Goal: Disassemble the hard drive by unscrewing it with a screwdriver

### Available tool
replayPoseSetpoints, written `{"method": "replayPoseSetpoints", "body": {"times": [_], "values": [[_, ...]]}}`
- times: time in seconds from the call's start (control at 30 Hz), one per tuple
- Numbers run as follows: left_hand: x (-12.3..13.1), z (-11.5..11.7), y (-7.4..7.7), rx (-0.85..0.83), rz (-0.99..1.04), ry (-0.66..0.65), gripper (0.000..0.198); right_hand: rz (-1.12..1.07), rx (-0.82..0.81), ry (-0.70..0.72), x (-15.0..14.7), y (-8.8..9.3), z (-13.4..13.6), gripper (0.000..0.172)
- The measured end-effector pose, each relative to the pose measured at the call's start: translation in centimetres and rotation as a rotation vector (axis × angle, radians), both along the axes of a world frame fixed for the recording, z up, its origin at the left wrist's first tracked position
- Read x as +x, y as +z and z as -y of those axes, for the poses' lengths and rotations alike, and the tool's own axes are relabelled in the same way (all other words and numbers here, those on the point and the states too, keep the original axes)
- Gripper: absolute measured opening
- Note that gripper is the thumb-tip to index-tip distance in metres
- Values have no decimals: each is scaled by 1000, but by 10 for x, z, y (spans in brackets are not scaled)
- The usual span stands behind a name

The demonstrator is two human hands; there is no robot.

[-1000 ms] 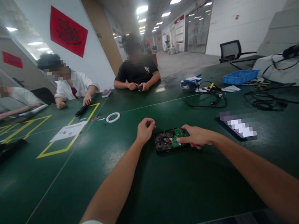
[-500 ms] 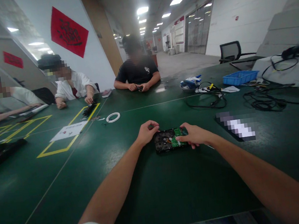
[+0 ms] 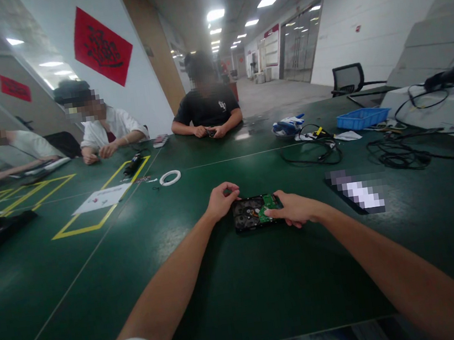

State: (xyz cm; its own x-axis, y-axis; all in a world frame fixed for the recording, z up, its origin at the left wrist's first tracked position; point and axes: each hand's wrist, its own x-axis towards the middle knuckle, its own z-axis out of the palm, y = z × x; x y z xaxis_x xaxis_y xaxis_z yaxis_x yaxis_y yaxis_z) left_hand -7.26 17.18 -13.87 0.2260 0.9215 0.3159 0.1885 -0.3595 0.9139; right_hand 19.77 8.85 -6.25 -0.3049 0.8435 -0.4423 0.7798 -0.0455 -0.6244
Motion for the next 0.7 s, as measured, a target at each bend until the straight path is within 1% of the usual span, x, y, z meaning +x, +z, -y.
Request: {"method": "replayPoseSetpoints", "body": {"times": [0.13, 0.37, 0.5, 0.7], "values": [[1, 0, 0, 20, -35, 8, 27, -34, 15, -17, 0, -2, -1, 80], [1, 1, -2, 153, -184, 50, 17, -71, 18, -25, 1, 1, 2, 88], [1, 0, -3, 147, -183, 53, 17, -70, -7, -16, 2, 6, 3, 92], [1, 0, -3, 142, -165, 56, 17, -118, -93, 55, 4, 10, 6, 98]]}}
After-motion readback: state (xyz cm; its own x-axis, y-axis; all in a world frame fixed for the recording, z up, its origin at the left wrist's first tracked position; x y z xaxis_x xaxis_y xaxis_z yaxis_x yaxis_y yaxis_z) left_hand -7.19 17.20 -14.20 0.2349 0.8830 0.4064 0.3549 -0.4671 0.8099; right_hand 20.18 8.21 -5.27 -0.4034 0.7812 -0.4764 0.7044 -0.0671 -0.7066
